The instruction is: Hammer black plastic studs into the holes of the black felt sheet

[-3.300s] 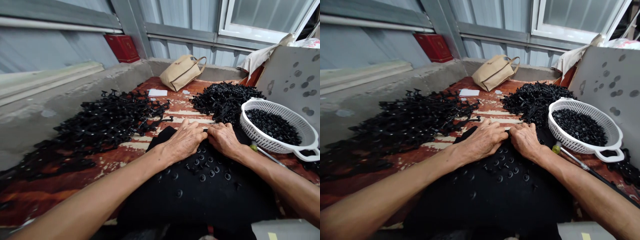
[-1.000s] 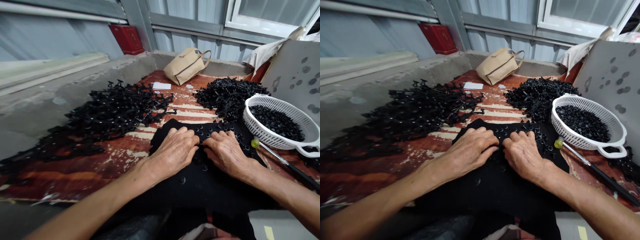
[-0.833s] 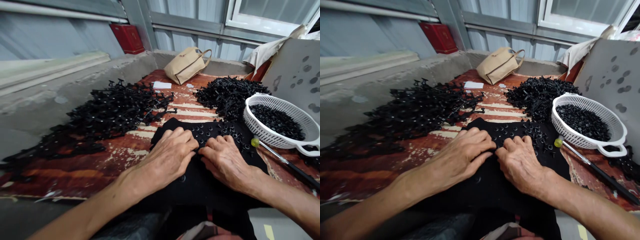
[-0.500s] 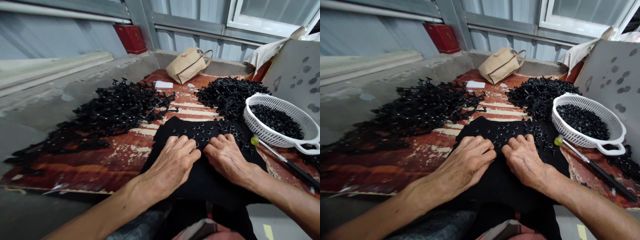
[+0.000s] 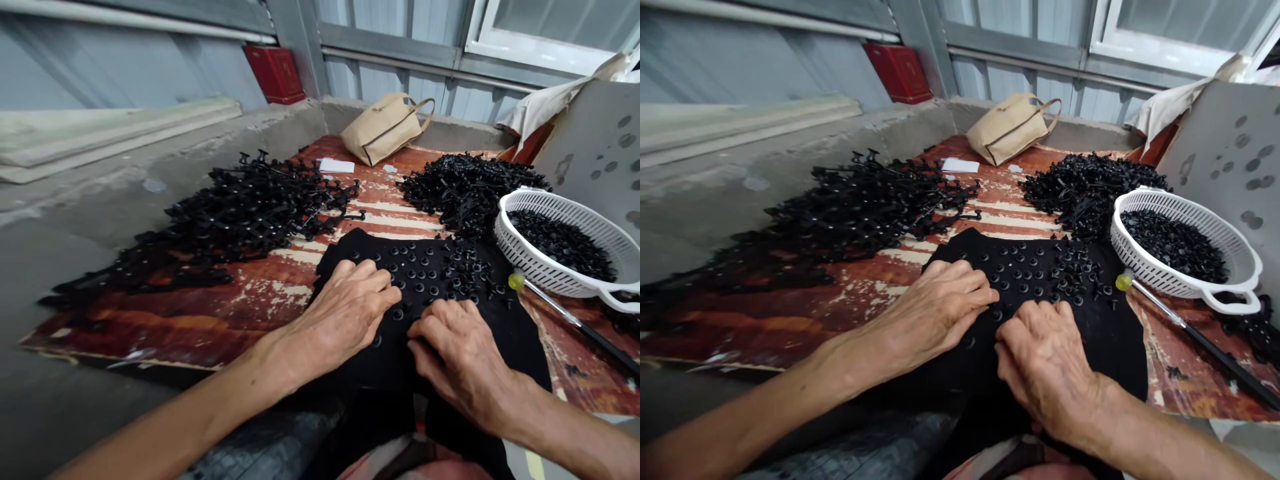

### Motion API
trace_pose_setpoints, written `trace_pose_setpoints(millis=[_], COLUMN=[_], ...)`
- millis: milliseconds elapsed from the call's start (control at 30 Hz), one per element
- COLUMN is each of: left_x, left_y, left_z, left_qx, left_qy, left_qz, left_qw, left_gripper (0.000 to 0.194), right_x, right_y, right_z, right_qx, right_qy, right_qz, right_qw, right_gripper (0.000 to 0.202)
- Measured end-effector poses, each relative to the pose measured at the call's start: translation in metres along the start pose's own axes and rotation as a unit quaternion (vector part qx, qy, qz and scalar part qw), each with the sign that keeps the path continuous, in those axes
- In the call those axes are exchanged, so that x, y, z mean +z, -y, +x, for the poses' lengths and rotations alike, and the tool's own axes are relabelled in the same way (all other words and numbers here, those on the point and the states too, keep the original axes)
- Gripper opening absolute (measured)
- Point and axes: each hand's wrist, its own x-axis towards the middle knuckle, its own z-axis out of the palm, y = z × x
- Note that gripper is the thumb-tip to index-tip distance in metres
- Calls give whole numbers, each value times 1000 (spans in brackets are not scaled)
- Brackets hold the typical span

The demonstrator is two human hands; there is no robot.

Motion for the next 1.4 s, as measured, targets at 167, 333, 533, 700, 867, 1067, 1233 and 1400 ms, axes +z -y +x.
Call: trace_pose_setpoints(millis=[167, 333, 533, 700, 867, 1067, 1233, 1400], left_x=[4, 5, 6, 5, 0, 3, 12, 8], left_y=[0, 7, 7, 9, 4, -16, -23, -27], left_z=[3, 8, 6, 1, 7, 19, 26, 33], left_qx=[5, -27, -37, -52, -34, 1, 7, 17], left_qy=[5, 3, 8, -9, -4, -5, 23, 29], left_qz=[17, -58, -57, -4, -42, -10, 29, 64], left_qw=[1000, 998, 998, 999, 999, 1000, 999, 997], left_gripper=[22, 11, 12, 15, 14, 10, 11, 14], right_x=[14, 16, 19, 14, 2, -1, 2, 1], right_y=[9, 7, 13, 15, 3, -15, -19, -19], right_z=[-8, -12, -6, -9, -38, -63, -62, -58], right_qx=[-8, 15, 33, 34, 45, 122, 156, 171], right_qy=[-37, -53, -64, -74, -134, -124, -72, -61], right_qz=[-9, -16, -31, -16, 19, -61, -79, -72], right_qw=[999, 998, 997, 997, 990, 983, 982, 981], right_gripper=[17, 17, 23, 13, 20, 22, 19, 24])
